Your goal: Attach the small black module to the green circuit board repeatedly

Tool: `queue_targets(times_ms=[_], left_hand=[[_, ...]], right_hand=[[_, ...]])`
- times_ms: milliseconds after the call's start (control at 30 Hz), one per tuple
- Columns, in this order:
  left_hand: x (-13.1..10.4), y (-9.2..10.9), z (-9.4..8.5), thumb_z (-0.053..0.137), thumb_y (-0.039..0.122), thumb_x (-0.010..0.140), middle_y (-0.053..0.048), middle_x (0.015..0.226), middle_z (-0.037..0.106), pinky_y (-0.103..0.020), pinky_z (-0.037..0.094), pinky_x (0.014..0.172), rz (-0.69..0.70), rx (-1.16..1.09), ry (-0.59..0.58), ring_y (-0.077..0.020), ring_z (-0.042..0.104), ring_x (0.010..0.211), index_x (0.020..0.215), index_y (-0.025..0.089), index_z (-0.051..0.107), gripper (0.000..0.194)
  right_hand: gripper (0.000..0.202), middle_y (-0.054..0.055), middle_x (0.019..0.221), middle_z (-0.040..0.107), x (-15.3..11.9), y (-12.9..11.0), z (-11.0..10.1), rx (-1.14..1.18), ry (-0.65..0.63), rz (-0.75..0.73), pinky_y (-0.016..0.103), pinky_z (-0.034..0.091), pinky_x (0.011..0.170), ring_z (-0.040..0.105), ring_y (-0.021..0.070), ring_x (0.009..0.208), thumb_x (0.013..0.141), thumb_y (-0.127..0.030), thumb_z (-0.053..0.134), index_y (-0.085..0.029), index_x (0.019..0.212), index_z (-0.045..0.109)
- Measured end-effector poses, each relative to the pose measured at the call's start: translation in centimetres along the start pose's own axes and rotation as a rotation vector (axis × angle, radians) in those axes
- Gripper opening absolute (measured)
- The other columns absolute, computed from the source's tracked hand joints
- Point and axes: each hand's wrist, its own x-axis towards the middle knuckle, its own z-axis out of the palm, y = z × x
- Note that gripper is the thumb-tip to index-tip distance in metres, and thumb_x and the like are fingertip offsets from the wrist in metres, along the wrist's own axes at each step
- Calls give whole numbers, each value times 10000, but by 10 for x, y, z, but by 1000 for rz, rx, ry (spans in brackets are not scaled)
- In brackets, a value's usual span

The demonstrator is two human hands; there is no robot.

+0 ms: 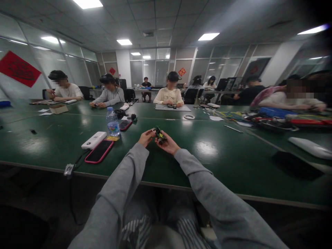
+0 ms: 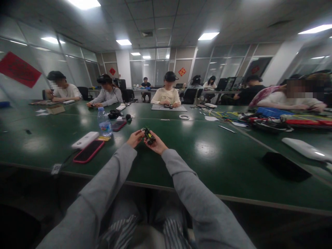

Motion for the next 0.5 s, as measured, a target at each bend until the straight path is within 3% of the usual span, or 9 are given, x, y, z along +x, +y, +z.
queue_targets(times_ms=[133, 233, 333, 433, 500], left_hand=[[5, -4, -1, 781, 217, 593, -60, 873, 677, -198, 419, 595, 98, 57, 26, -90, 588, 674, 966, 141, 685, 393], [4, -5, 1, 781, 207, 585, -71, 904, 683, -214, 425, 638, 145, 106, 39, -120, 601, 737, 961, 146, 687, 392], [2, -6, 2, 773, 236, 603, -74, 897, 684, -225, 423, 671, 161, 163, 7, -133, 600, 773, 982, 157, 684, 397], [1, -6, 1, 736, 333, 657, -82, 947, 679, -216, 413, 655, 115, 234, -34, -125, 590, 777, 1042, 186, 669, 418], [1, -5, 0, 712, 387, 678, -93, 1000, 670, -212, 411, 648, 88, 259, -31, -123, 588, 788, 1061, 197, 660, 431]], right_hand=[[290, 70, 913, 623, 1, 2, -1, -123, -19, -148, 265, 567, 697, 619, 131, 791, 865, -401, 560, -147, 1006, 559], [340, 47, 888, 622, 1, 6, -1, -299, 13, -266, 285, 575, 688, 623, 125, 738, 760, -297, 700, -159, 1027, 541], [380, 47, 868, 622, -1, 5, -6, -382, 62, -299, 272, 577, 678, 624, 126, 727, 707, -250, 743, -145, 1019, 554], [348, 78, 873, 626, -16, -14, -30, -395, 110, -283, 245, 568, 670, 623, 138, 756, 706, -273, 740, -114, 977, 591], [337, 100, 888, 627, -38, -42, -61, -432, 211, -316, 231, 555, 657, 619, 135, 747, 697, -280, 745, -105, 953, 611]])
